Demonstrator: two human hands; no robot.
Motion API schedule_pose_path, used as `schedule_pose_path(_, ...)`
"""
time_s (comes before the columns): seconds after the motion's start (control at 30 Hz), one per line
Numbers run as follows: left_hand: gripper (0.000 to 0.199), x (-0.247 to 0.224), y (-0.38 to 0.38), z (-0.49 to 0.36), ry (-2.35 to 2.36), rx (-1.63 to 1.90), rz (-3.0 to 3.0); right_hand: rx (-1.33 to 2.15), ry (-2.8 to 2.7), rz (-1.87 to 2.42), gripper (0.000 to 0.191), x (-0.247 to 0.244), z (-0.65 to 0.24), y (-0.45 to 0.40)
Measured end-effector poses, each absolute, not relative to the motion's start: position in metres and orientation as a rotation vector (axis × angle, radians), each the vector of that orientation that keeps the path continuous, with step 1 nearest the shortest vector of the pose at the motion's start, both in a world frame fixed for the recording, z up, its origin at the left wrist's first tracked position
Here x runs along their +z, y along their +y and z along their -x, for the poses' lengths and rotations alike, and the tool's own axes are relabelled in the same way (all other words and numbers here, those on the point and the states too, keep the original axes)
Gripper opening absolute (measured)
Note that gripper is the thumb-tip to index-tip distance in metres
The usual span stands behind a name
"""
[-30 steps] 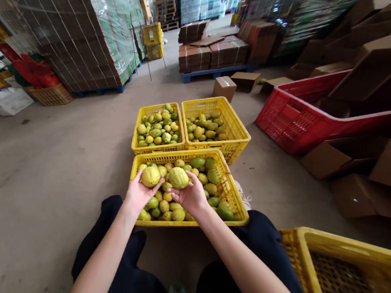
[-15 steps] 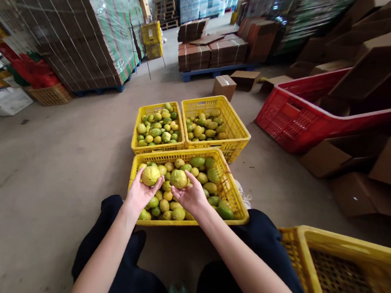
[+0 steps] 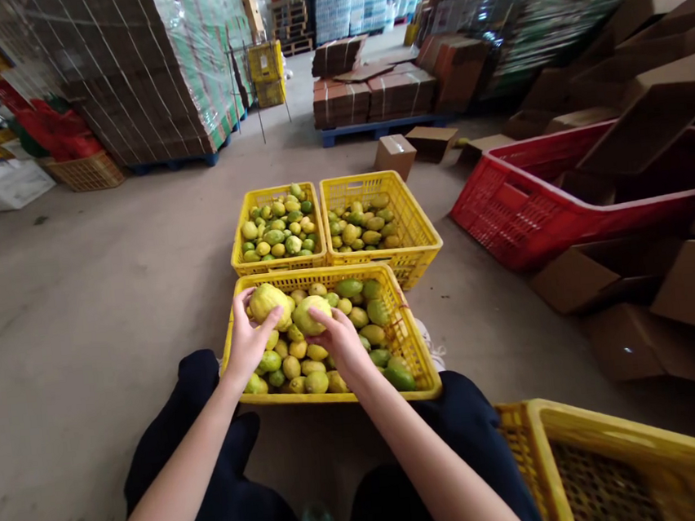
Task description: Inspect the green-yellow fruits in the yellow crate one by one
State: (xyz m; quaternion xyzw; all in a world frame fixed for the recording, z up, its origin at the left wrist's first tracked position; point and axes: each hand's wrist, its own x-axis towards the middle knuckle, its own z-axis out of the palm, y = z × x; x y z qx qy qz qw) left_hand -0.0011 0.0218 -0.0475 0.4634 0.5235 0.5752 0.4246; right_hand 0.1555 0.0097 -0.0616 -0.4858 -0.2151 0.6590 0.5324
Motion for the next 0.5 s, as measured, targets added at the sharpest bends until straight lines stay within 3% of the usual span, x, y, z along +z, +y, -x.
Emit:
schedule_pose_path(0.13, 0.063, -0.0473, 0.0192, 0.0064, 1.412, 1.438, -1.792, 1.158, -0.959, 1.201, 0.057, -0.0604, -0.1572, 0.0063)
schedule_pose_path(0.3, 0.059, -0.0484, 0.0168, 0.0096, 1.394, 1.446, -2.302, 0.823, -1.239, 1.189, 0.051, -0.0629, -0.1586, 0.0033)
schedule_pose_path(0.5, 0.059, -0.0523, 0.0184, 0.0098, 1.380, 1.428, -2.408, 0.676, -1.281, 1.172, 0.048, -0.0653, -0.1593, 0.0031)
